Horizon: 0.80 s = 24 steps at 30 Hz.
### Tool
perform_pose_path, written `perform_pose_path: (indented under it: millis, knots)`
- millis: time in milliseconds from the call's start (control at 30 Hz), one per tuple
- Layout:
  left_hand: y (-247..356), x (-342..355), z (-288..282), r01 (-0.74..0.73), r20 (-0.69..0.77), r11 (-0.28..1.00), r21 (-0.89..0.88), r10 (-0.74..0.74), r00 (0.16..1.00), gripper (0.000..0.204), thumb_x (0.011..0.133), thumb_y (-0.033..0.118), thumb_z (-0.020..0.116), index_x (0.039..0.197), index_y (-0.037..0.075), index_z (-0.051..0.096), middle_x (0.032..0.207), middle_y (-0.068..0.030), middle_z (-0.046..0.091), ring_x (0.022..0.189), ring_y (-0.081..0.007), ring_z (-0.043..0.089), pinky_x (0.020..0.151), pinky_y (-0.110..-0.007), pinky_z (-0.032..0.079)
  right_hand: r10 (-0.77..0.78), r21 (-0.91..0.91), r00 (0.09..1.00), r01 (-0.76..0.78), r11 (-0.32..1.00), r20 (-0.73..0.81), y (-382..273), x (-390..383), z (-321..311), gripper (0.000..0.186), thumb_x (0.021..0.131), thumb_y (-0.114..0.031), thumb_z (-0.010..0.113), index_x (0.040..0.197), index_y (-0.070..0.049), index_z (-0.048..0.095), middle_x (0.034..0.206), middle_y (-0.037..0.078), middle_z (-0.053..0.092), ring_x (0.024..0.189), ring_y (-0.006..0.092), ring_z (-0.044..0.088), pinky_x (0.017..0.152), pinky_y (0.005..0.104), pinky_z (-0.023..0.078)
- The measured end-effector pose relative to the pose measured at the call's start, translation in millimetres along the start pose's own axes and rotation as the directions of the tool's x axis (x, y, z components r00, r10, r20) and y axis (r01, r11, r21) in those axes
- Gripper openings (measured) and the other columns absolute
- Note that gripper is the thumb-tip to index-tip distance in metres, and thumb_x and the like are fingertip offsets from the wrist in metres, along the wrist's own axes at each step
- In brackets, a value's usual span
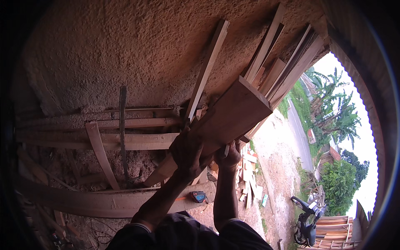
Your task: The person uses a circular saw to cut a long wooden plank on a workbench, then uses a hand plane to smooth the cut edge. The person also picks up and places a small wooden block.
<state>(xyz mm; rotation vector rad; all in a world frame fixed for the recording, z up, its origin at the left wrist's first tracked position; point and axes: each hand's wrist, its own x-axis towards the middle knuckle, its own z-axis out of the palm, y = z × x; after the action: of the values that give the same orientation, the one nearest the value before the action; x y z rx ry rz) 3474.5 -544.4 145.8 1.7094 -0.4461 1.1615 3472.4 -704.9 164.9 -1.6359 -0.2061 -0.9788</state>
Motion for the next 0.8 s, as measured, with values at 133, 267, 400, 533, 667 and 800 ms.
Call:
perform_pose_path:
  millis: [133,267,400,533,667,800]
  knots:
    - [-15.3,13.0,-1.4,-0.028,0.044,0.999,0.029,0.027,0.999,0.068,0.090,0.041,0.071,0.149,0.013,0.049,0.146,-0.0320,0.046,0.128,-0.0480,0.050,0.099,-0.057,0.037,0.051,0.518,0.997,-0.012,0.855,-0.062,-28.1,4.5,26.8,0.044,0.103,-0.028,0.061,0.136,0.000,0.050,0.121,0.013,0.064,0.110,0.0220,0.064,0.097,0.0400,0.054]
    - [-27.5,20.4,5.1,-0.102,0.001,0.994,0.046,0.102,0.995,0.073,0.093,0.041,0.070,0.151,0.008,0.044,0.148,-0.0281,0.046,0.131,-0.0484,0.047,0.100,-0.059,0.036,-0.138,0.158,0.971,0.170,0.973,-0.194,-47.9,13.3,33.3,0.045,0.106,-0.030,0.056,0.138,-0.001,0.045,0.107,0.012,0.064,0.097,0.0210,0.065,0.083,0.0349,0.059]
    - [-23.1,14.7,8.9,-0.105,0.014,0.993,0.049,0.105,0.994,0.071,0.093,0.041,0.070,0.150,0.007,0.045,0.145,-0.0279,0.048,0.129,-0.0479,0.048,0.100,-0.059,0.036,-0.267,-0.348,0.930,0.171,0.922,-0.252,-49.3,18.0,30.4,0.036,0.103,-0.030,0.059,0.124,-0.001,0.053,0.103,0.008,0.062,0.088,0.0180,0.065,0.079,0.0350,0.059]
    - [-17.7,10.3,10.7,-0.084,0.023,0.996,0.030,0.084,0.996,0.073,0.091,0.041,0.072,0.149,0.006,0.045,0.144,-0.0287,0.049,0.128,-0.0482,0.049,0.100,-0.059,0.036,-0.249,-0.259,0.924,0.174,0.950,-0.292,-49.3,16.9,32.7,0.030,0.102,-0.029,0.061,0.114,-0.001,0.056,0.101,0.006,0.061,0.086,0.0150,0.063,0.078,0.0334,0.058]
    - [-14.0,8.3,12.9,-0.078,0.004,0.997,0.024,0.078,0.997,0.070,0.089,0.039,0.073,0.148,0.009,0.050,0.146,-0.0332,0.046,0.128,-0.0474,0.048,0.099,-0.056,0.036,-0.233,-0.338,0.920,0.120,0.934,-0.317,-56.5,15.5,37.0,0.028,0.103,-0.028,0.060,0.111,-0.002,0.056,0.102,0.005,0.059,0.085,0.0129,0.058,0.077,0.0296,0.053]
    - [-10.9,4.9,11.9,-0.073,0.007,0.997,0.015,0.073,0.997,0.068,0.089,0.039,0.073,0.147,0.010,0.051,0.146,-0.0352,0.045,0.128,-0.0460,0.048,0.098,-0.054,0.036,-0.132,-0.151,0.936,0.086,0.985,-0.327,-62.9,13.0,39.8,0.027,0.103,-0.028,0.060,0.111,-0.002,0.056,0.104,0.004,0.057,0.086,0.0115,0.054,0.076,0.0267,0.050]
